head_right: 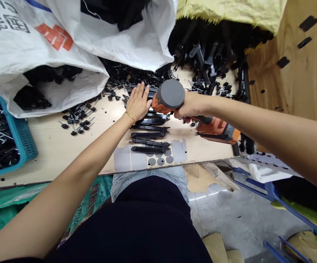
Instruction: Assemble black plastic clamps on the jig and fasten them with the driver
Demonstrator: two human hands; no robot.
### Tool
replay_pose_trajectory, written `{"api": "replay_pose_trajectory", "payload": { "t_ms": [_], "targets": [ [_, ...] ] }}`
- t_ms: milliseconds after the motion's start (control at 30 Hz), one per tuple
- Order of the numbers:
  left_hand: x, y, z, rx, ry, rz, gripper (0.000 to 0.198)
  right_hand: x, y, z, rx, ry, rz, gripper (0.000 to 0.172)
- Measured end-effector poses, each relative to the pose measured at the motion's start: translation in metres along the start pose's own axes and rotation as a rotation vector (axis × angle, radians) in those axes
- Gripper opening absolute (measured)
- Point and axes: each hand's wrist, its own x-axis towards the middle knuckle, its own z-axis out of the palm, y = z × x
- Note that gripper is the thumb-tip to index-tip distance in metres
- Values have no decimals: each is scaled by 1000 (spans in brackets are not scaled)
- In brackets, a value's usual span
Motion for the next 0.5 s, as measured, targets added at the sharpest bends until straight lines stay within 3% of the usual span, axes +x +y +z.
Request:
{"api": "replay_pose_trajectory", "payload": {
  "t_ms": [267,500],
  "targets": [
    [-50,21,0,57,-19,-18,61,-38,18,19,-46,-66,133,29],
    [-46,21,5,86,-56,17,61,-20,16,22,-84,-52,114,38]
  ]
}}
